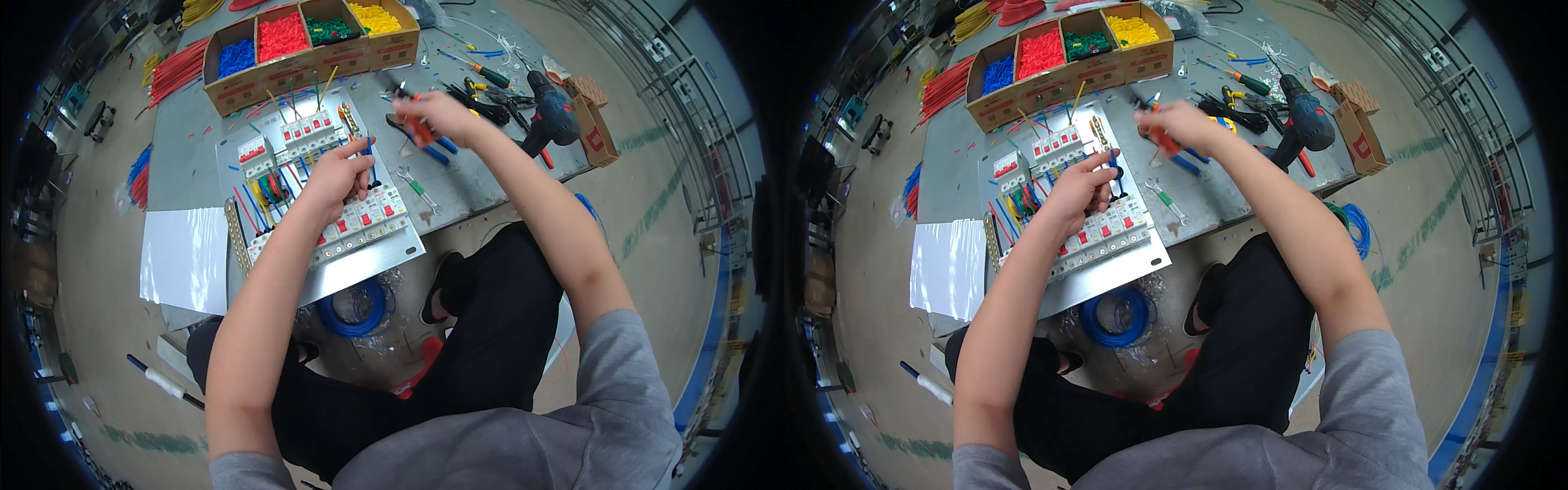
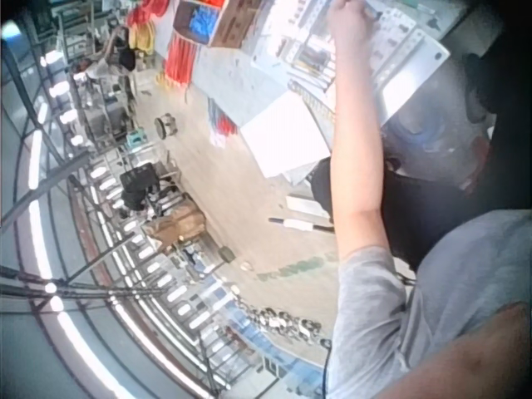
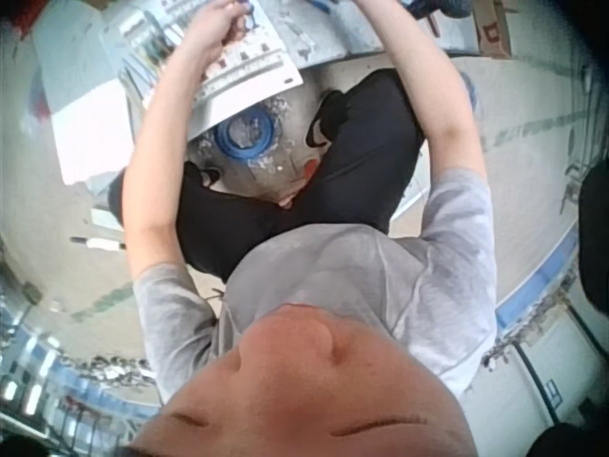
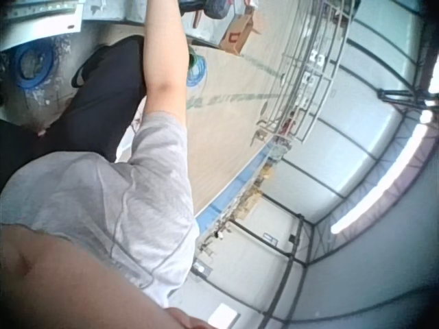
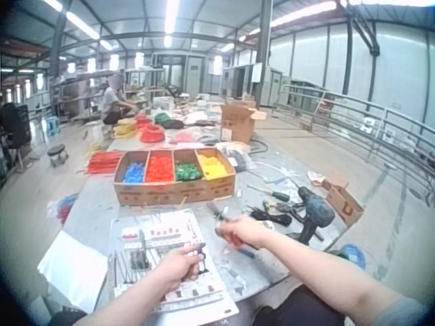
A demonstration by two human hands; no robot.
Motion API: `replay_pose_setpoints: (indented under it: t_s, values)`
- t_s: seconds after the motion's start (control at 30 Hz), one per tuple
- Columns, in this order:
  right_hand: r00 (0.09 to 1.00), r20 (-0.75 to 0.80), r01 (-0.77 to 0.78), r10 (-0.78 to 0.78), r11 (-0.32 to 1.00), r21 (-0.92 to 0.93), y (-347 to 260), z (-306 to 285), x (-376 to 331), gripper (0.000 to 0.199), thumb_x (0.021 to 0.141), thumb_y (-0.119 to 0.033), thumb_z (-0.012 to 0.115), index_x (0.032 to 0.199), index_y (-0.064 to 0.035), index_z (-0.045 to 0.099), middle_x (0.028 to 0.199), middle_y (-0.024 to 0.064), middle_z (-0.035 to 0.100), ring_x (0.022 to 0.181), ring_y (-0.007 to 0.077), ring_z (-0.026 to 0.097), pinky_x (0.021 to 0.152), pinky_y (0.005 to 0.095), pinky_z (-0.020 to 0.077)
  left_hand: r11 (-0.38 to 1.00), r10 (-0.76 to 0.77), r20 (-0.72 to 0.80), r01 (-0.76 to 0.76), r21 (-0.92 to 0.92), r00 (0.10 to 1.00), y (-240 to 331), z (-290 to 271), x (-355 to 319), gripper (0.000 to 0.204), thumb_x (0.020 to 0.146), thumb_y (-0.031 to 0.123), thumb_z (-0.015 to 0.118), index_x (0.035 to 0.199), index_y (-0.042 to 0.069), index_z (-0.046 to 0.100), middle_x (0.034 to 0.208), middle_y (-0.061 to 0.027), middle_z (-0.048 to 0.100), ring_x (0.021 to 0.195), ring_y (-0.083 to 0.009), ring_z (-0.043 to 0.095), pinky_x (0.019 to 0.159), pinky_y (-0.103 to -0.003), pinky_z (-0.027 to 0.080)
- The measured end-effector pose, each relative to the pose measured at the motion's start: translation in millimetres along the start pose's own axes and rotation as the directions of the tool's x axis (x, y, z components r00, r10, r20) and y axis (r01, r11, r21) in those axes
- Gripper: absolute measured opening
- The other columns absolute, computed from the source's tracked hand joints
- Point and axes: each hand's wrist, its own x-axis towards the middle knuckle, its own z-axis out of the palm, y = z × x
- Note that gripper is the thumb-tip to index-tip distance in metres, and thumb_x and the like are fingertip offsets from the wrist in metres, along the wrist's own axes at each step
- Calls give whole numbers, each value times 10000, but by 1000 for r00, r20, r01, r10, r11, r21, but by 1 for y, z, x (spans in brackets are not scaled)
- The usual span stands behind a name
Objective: The person assembles an electrical distribution board by stripping wires, inserting them into terminal blocks, and securing them with a power drill. They handle various colored wires and use pliers and a drill to complete the connections.
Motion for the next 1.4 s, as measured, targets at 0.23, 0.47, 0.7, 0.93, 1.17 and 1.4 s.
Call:
replay_pose_setpoints:
  t_s: [0.23,0.47,0.7,0.93,1.17,1.4]
  values:
    - [971,9,181,-238,714,-677,-10,-6,-6,540,924,-445,823,1274,-38,770,1119,201,796,1030,360,747,947,426,579,947,205,-256,-125,297,945,-4,11,-13,420,1088,212,625,1439,-13,677,683,-13,645,552,-98,579,537,-268,459]
    - [878,132,396,-460,542,-741,-13,1,-20,403,889,-278,815,1239,-88,760,1164,140,742,1143,374,700,994,461,561,868,297,-303,-124,481,905,-8,16,-19,403,1106,249,597,1381,-22,713,692,-27,669,577,-100,600,555,-278,469]
    - [875,108,356,-472,475,-804,-10,15,-27,404,863,-213,790,1255,-122,744,1189,108,727,1200,344,680,1033,462,540,999,31,-218,-27,21,975,1,-5,-14,287,1099,166,645,1335,37,742,684,8,638,525,-97,535,502,-261,425]
    - [836,121,400,-535,444,-802,-10,19,-24,380,862,-214,791,1229,-128,745,1155,92,726,1174,334,682,1026,465,529,997,-14,-131,5,-73,991,1,-15,-12,305,1073,174,706,1353,55,726,687,22,629,540,-88,553,511,-249,412]
    - [825,150,421,-545,417,-805,-12,35,-19,407,898,-328,795,1263,-157,742,1177,82,708,1222,300,666,1057,448,512,991,-37,-76,27,-129,996,-3,-25,-5,379,1060,167,730,1426,78,692,697,28,613,566,-82,535,527,-243,396]
    - [823,160,431,-546,415,-801,-14,35,-18,398,897,-315,794,1258,-155,742,1178,80,706,1224,303,662,1063,451,513,990,-60,-101,46,-132,993,-2,-23,-6,352,1057,165,736,1402,101,712,704,35,612,581,-84,536,550,-247,404]
